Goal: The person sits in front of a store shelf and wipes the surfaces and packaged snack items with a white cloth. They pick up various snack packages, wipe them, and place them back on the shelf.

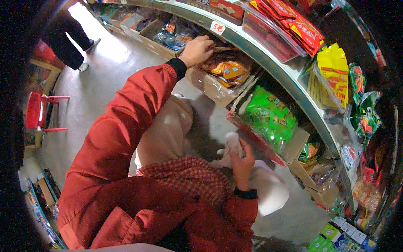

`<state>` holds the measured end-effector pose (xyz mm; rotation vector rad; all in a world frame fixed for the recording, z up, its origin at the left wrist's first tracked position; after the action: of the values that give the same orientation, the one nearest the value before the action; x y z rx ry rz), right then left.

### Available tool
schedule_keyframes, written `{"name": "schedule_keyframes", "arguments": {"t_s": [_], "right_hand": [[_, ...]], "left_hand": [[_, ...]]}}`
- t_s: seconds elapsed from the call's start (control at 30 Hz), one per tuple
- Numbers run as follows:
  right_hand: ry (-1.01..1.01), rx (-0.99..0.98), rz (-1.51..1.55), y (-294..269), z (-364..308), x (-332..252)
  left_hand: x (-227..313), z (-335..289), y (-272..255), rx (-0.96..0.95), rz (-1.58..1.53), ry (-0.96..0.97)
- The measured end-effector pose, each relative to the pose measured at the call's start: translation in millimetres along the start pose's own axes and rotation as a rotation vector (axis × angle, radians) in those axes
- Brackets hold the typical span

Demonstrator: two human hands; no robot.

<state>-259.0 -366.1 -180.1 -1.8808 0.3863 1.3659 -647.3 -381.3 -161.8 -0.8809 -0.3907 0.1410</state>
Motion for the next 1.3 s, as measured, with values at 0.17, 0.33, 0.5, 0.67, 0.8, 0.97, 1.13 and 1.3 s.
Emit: {"name": "schedule_keyframes", "arguments": {"t_s": [0.17, 0.33, 0.5, 0.67, 0.8, 0.97, 1.13, 1.3], "right_hand": [[-0.071, 0.019, -0.031, 2, 0, -5], [-0.049, 0.020, 0.070, 3, -3, -6], [-0.098, 0.063, 0.061, 1, -3, -4], [-0.012, 0.033, 0.323, -4, -8, -15], [0.113, 0.038, 0.656, -5, -7, -31], [0.146, 0.001, 1.073, -4, 2, -44], [-0.002, -0.041, 1.370, -3, 7, -54], [-0.023, -0.139, 1.488, -20, -1, -53]], "left_hand": [[-11, -9, -31, 0.027, -0.338, -0.047], [-6, -14, -53, -0.063, -0.734, -0.228], [7, -16, -76, 0.013, -0.827, -0.176], [35, -16, -87, 0.111, -0.963, -0.173], [69, -23, -100, 0.146, -1.133, -0.251], [144, -51, -107, 0.190, -0.749, 0.007], [217, -90, -89, -0.005, -0.744, 0.441], [227, -100, -77, -0.032, -0.503, 0.711]]}}
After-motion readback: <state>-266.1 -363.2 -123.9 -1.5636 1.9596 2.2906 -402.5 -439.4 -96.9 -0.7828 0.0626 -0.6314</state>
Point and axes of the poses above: each hand's wrist, its own z-axis towards the middle knuckle, its own y-axis out of the palm, x = y × z, the point moved 2 cm from there along z, towards the middle knuckle, and after that the axes turned 4 degrees about -z, right-handed, at the moved point
